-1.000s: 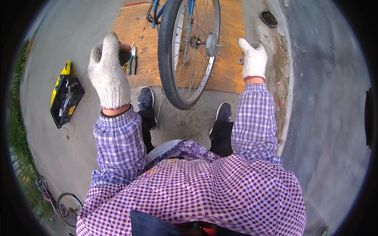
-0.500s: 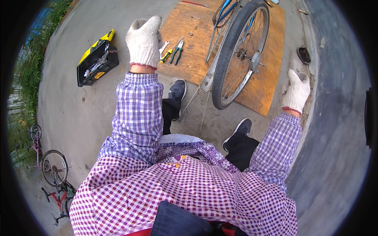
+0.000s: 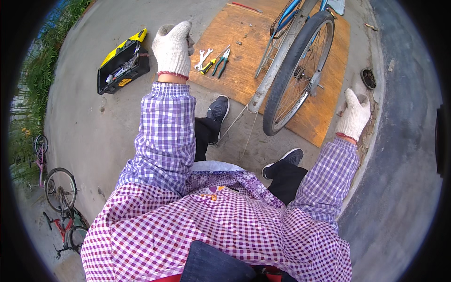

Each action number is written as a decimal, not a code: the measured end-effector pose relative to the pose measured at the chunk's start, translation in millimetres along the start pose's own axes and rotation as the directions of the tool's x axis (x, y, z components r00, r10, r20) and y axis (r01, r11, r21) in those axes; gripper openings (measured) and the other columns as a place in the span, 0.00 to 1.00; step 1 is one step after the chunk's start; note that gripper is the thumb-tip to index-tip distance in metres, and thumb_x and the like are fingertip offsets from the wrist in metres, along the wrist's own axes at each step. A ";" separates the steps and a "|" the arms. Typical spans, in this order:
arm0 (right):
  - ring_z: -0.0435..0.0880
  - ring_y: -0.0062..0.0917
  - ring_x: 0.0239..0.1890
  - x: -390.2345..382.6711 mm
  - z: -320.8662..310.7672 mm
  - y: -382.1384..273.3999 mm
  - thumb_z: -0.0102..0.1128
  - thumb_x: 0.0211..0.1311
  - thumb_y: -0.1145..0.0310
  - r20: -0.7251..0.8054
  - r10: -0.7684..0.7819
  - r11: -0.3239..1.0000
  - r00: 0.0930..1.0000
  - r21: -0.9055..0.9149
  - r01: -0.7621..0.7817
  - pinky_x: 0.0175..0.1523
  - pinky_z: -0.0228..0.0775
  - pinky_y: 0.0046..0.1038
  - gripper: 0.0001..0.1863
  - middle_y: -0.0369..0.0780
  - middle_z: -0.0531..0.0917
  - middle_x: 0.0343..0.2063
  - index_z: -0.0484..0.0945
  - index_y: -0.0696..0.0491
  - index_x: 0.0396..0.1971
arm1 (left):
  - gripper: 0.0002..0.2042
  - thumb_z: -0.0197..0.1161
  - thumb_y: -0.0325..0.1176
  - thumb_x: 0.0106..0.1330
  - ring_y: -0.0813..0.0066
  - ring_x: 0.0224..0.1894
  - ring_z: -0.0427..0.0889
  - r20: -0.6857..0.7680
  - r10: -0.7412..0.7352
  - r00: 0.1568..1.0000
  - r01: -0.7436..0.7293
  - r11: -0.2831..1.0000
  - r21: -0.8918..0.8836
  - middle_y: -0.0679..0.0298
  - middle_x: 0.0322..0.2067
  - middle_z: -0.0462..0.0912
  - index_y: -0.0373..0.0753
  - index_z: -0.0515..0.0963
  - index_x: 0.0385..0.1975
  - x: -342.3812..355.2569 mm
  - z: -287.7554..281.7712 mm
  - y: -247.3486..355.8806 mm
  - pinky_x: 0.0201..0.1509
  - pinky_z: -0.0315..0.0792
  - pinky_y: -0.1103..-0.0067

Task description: The person removes the rear wheel of a bicycle, cleans the brake shoe with a cloth, and then reinstalls the wheel. They use a wrench to tighten the axle nuts and spin the wheel to check alignment.

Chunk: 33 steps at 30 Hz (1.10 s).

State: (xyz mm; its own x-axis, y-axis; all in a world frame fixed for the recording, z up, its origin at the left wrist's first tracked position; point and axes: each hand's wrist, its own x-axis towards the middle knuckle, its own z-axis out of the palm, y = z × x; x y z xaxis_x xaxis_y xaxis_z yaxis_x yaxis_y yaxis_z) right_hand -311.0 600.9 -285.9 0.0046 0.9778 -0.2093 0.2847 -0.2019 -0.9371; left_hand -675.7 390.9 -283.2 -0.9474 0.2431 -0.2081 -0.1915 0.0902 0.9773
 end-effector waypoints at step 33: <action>0.79 0.21 0.21 60.0 -130.8 75.8 0.61 0.56 0.86 -0.125 0.100 0.993 0.987 0.071 -0.092 0.24 0.75 0.26 0.21 0.41 0.84 0.40 0.78 0.59 0.52 | 0.13 0.65 0.26 0.68 0.78 0.29 0.85 0.222 -0.180 0.958 0.124 0.961 0.246 0.62 0.35 0.85 0.32 0.79 0.51 -104.5 4.9 -52.9 0.32 0.81 0.80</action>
State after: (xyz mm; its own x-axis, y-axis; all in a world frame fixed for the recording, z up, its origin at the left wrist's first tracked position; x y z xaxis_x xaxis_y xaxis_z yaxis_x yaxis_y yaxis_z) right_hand -163.8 651.5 -333.0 0.1528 0.9519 -0.2657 0.2142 -0.2943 -0.9314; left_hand -565.3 365.5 -313.4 -0.8165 0.4311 -0.3841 -0.2384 0.3543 0.9043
